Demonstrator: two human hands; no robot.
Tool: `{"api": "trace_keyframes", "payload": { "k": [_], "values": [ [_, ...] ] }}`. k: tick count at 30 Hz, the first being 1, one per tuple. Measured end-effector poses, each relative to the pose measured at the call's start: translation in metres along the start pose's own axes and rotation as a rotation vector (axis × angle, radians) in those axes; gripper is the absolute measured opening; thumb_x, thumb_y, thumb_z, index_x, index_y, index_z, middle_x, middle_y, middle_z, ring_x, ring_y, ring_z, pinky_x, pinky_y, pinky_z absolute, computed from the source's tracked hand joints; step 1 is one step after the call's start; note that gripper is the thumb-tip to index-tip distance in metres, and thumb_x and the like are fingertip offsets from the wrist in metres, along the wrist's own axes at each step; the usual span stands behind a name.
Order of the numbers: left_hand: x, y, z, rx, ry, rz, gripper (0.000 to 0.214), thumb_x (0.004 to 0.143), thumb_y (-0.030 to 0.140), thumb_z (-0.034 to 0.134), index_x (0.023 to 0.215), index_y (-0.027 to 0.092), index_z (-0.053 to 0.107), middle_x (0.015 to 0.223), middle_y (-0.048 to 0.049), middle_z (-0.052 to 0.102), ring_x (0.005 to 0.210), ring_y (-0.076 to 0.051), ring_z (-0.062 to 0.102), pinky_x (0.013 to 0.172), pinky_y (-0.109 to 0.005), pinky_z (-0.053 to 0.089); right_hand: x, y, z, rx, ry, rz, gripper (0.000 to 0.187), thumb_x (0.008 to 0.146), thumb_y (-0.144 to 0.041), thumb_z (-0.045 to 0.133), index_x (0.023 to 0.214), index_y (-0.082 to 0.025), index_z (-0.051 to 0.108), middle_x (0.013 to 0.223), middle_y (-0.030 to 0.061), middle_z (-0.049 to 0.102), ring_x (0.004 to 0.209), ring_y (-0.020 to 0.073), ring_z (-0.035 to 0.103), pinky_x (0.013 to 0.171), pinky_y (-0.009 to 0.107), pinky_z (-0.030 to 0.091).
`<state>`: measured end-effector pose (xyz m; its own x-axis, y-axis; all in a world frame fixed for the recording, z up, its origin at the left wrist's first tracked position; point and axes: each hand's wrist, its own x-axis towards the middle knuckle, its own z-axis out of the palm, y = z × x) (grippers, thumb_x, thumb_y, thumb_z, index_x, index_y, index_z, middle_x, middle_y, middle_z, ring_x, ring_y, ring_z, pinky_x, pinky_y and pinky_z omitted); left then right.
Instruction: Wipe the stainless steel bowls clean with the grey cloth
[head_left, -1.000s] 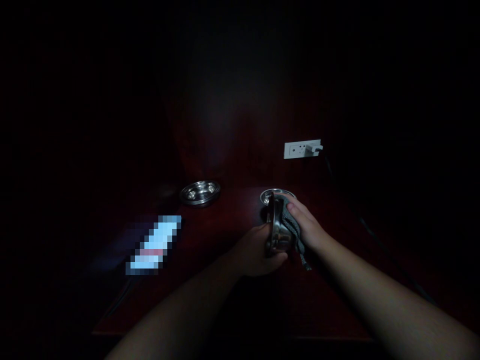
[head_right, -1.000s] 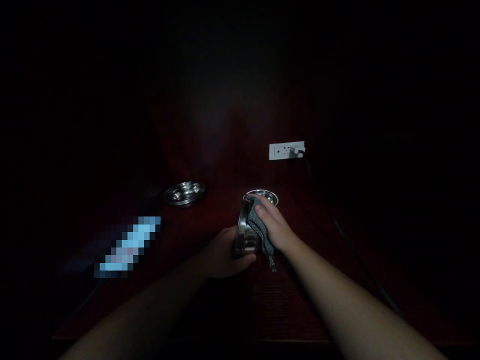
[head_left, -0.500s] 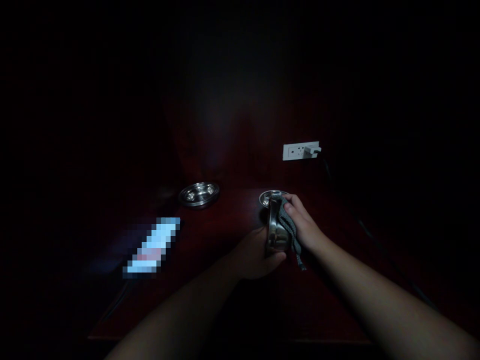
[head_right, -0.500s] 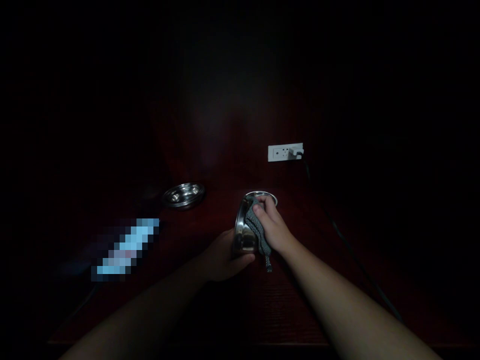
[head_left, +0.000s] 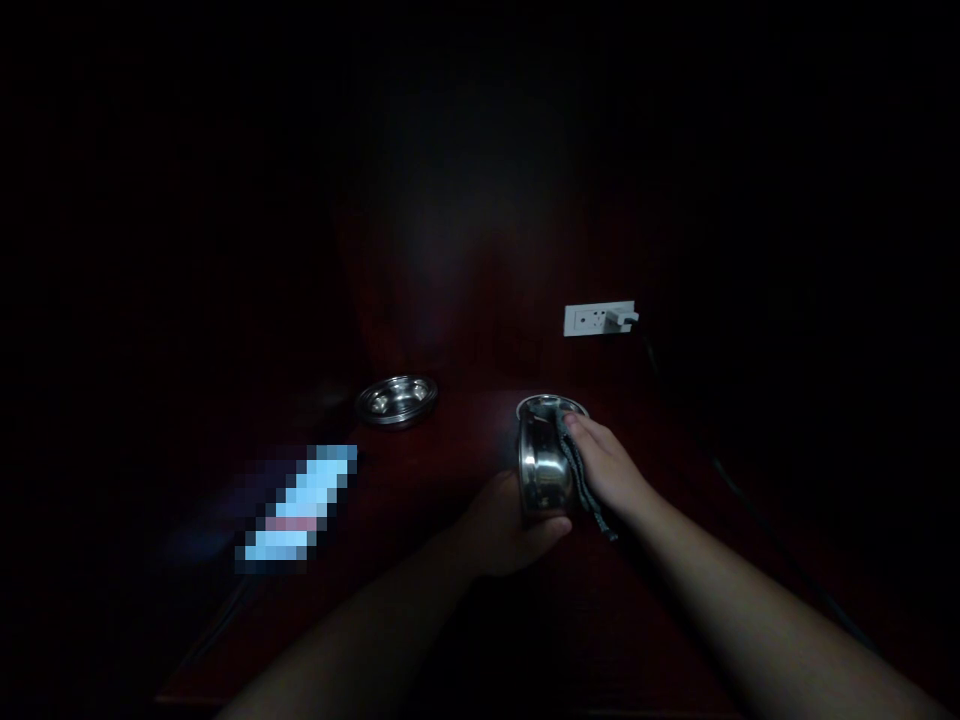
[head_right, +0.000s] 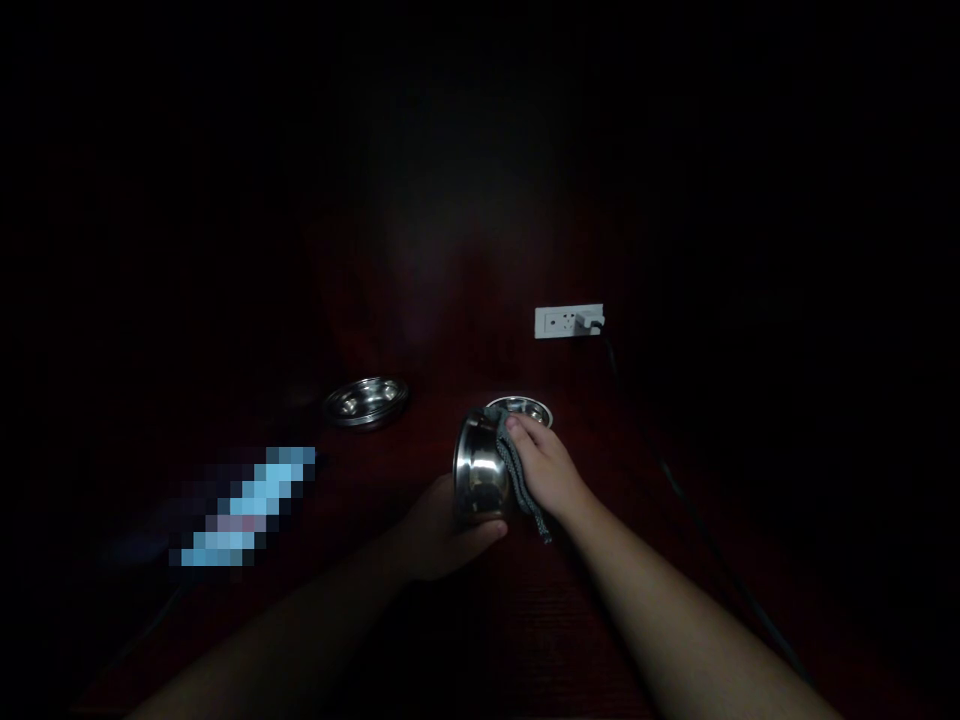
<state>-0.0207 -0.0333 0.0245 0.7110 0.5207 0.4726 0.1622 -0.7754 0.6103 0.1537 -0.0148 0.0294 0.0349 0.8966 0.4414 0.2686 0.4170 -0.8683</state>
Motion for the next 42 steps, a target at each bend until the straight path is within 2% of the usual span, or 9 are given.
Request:
{"api": "trace_keyframes", "payload": {
  "k": [5,9,14,20,27,33,37,42],
  "values": [
    [0.000,0.000,-0.001,0.022,0.012,-0.036,0.017,0.077,0.019,0.056,0.094,0.015,0.058,0.095,-0.0070,0.065,0.088,-0.019,0.060,0.083,-0.035,0.048,-0.002,-0.002,0.002,0.124,-0.007,-0.045,0.045,0.086,-0.055,0.046,0.109,-0.021,0.065,0.110,0.0063,0.067,0.105,0.0258,0.059,0.098,0.041,0.038],
    [-0.001,-0.002,-0.002,0.006,0.001,0.001,0.023,0.080,0.021,0.055,0.102,0.015,0.057,0.104,-0.0088,0.064,0.095,-0.020,0.059,0.088,-0.038,0.046,-0.003,0.000,0.003,0.227,0.001,-0.051,0.044,0.083,-0.053,0.051,0.114,-0.024,0.063,0.122,0.0054,0.062,0.117,0.0264,0.053,0.106,0.043,0.031],
    [-0.001,-0.004,-0.001,-0.006,0.014,0.003,0.017,0.081,0.025,0.055,0.094,0.015,0.057,0.097,-0.0082,0.064,0.090,-0.020,0.059,0.084,-0.037,0.048,-0.003,0.003,0.000,0.320,-0.060,-0.077,0.039,0.084,-0.046,0.054,0.116,-0.026,0.062,0.131,0.0027,0.057,0.123,0.0263,0.049,0.108,0.044,0.029],
    [-0.002,-0.004,0.000,-0.073,0.034,0.012,0.021,0.080,0.030,0.056,0.094,0.014,0.057,0.092,-0.0074,0.062,0.084,-0.018,0.057,0.081,-0.035,0.048,-0.005,-0.004,-0.004,0.364,-0.127,-0.188,0.035,0.083,-0.038,0.052,0.115,-0.027,0.062,0.130,0.0010,0.058,0.126,0.0271,0.046,0.109,0.044,0.028],
    [-0.003,-0.003,0.001,-0.182,0.053,-0.024,0.026,0.079,0.031,0.059,0.097,0.014,0.054,0.090,-0.0068,0.060,0.080,-0.017,0.055,0.077,-0.034,0.049,-0.008,-0.010,-0.005,0.309,-0.122,-0.269,0.038,0.085,-0.045,0.047,0.114,-0.026,0.062,0.127,0.0047,0.059,0.122,0.0279,0.049,0.107,0.045,0.031],
    [-0.002,-0.001,0.001,-0.207,0.037,-0.018,0.026,0.078,0.029,0.059,0.100,0.014,0.055,0.095,-0.0082,0.061,0.085,-0.018,0.057,0.080,-0.035,0.048,-0.008,-0.011,-0.006,0.224,-0.123,-0.342,0.040,0.080,-0.047,0.057,0.114,-0.025,0.060,0.126,0.0079,0.058,0.120,0.0290,0.050,0.104,0.046,0.035],
    [-0.001,0.001,0.001,-0.188,0.023,-0.025,0.024,0.077,0.026,0.060,0.097,0.014,0.056,0.094,-0.0083,0.061,0.084,-0.019,0.057,0.079,-0.035,0.048,-0.008,-0.013,-0.007,0.221,-0.099,-0.345,0.036,0.080,-0.043,0.060,0.110,-0.024,0.061,0.122,0.0084,0.059,0.119,0.0288,0.051,0.103,0.044,0.035],
    [-0.001,0.002,0.000,-0.227,0.028,-0.026,0.025,0.075,0.026,0.061,0.096,0.014,0.055,0.092,-0.0077,0.061,0.082,-0.018,0.057,0.076,-0.034,0.049,-0.009,-0.011,-0.007,0.312,-0.081,-0.262,0.033,0.081,-0.041,0.059,0.110,-0.025,0.060,0.122,0.0077,0.060,0.117,0.0287,0.053,0.101,0.045,0.037]
  ]
}}
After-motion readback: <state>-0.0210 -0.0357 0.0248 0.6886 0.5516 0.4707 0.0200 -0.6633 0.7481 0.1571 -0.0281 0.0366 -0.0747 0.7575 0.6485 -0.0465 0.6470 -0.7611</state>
